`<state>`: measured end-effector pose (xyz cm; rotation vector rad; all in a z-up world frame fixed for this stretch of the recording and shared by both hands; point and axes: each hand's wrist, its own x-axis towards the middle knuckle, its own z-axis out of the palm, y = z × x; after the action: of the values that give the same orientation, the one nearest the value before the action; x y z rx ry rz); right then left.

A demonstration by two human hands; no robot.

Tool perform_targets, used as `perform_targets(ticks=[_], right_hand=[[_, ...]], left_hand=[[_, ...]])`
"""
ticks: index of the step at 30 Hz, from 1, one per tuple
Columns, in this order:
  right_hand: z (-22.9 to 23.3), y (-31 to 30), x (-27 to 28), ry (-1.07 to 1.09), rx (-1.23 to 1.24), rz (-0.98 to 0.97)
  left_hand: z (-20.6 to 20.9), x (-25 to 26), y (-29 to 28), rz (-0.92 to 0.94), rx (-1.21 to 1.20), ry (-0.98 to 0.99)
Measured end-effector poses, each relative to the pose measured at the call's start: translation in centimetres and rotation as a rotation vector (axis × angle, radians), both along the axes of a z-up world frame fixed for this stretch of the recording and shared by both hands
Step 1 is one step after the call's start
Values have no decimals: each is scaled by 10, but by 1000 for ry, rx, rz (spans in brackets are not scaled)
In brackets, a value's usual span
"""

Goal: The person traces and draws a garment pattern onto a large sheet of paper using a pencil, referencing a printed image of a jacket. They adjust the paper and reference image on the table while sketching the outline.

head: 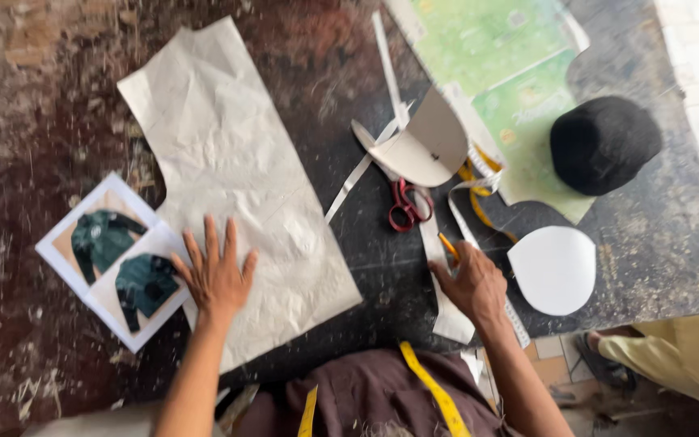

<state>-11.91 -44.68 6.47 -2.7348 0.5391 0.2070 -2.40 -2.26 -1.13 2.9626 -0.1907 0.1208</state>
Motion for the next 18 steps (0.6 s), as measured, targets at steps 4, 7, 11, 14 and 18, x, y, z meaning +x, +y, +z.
perform_targets(ticks=[4, 7, 11, 14, 18], right_hand=[[4, -14, -3, -166, 244, -58], [14, -23, -5, -207, 399, -158], [34, -31, 9, -478, 734, -230], [39, -38, 16, -736, 699, -72], [30, -61, 30, -844, 950, 3]], left_hand=[[-5, -57, -38, 56, -48, -46], [-13, -87, -46, 131, 5, -31], [-15, -97, -40, 217, 73, 55], [-13, -103, -39, 209, 39, 13], [-9, -94, -48, 216, 35, -21]])
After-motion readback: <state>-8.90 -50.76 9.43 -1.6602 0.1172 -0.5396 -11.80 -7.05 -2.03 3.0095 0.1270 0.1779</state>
